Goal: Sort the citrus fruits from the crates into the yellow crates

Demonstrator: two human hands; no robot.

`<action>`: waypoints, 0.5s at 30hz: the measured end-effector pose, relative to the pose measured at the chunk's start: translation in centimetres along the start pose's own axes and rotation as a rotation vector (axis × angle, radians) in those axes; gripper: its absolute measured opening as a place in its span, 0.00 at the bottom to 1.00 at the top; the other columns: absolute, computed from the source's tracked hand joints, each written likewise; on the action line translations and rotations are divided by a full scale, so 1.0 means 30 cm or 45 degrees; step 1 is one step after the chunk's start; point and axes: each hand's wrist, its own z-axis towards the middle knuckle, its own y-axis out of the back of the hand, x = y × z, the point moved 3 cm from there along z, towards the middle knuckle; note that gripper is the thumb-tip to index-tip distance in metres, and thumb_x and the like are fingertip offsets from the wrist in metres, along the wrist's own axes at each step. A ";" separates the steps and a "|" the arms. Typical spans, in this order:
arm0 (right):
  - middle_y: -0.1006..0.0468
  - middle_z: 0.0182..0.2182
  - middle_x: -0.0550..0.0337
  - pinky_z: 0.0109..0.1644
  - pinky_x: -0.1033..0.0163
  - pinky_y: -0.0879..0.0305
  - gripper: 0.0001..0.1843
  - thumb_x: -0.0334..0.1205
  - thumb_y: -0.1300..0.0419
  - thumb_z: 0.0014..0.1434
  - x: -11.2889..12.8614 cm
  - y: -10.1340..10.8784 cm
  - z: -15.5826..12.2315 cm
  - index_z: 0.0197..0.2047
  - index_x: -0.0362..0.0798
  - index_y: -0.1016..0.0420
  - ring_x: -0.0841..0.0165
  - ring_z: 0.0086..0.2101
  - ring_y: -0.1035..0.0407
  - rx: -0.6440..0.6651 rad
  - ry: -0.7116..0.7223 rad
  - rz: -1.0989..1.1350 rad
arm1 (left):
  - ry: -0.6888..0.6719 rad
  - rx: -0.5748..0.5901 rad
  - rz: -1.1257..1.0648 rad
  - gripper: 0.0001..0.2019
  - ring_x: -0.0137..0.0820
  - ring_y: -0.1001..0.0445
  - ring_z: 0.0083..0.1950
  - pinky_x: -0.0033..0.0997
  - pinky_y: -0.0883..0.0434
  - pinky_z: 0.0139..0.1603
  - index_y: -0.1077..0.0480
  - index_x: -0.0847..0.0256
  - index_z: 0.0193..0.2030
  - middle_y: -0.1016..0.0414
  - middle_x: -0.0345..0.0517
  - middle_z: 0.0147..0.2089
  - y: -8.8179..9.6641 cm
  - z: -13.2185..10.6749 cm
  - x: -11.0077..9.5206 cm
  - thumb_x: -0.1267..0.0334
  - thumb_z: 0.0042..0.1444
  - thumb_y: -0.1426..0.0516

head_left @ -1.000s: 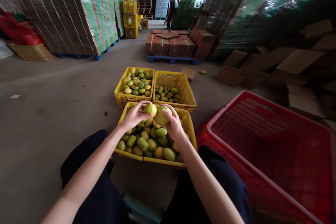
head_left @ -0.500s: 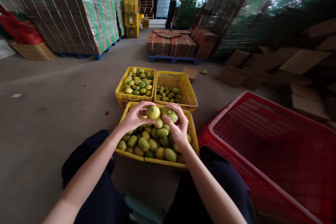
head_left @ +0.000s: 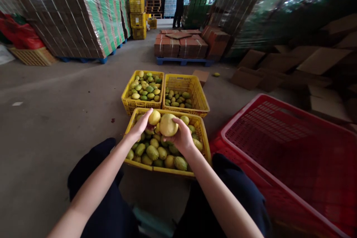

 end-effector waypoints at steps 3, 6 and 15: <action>0.20 0.25 0.52 0.15 0.63 0.34 0.15 0.45 0.42 0.57 0.021 0.007 0.005 0.39 0.42 0.26 0.63 0.20 0.28 -0.019 -0.027 0.126 | 0.014 -0.024 -0.241 0.18 0.28 0.28 0.23 0.23 0.34 0.20 0.26 0.65 0.35 0.26 0.44 0.24 -0.024 -0.011 -0.009 0.50 0.60 0.44; 0.20 0.25 0.53 0.20 0.61 0.29 0.16 0.49 0.45 0.58 0.028 0.017 0.018 0.37 0.44 0.26 0.63 0.22 0.27 -0.051 -0.050 0.309 | 0.068 -0.005 -0.459 0.19 0.26 0.32 0.19 0.21 0.40 0.15 0.27 0.65 0.32 0.29 0.44 0.21 -0.064 -0.031 -0.003 0.53 0.62 0.50; 0.17 0.36 0.51 0.46 0.47 0.24 0.17 0.47 0.44 0.56 0.027 0.056 0.052 0.45 0.48 0.25 0.57 0.41 0.22 -0.006 0.071 0.661 | 0.159 -0.122 -1.187 0.14 0.30 0.22 0.34 0.27 0.22 0.36 0.27 0.60 0.39 0.24 0.47 0.29 -0.095 0.009 0.018 0.60 0.64 0.53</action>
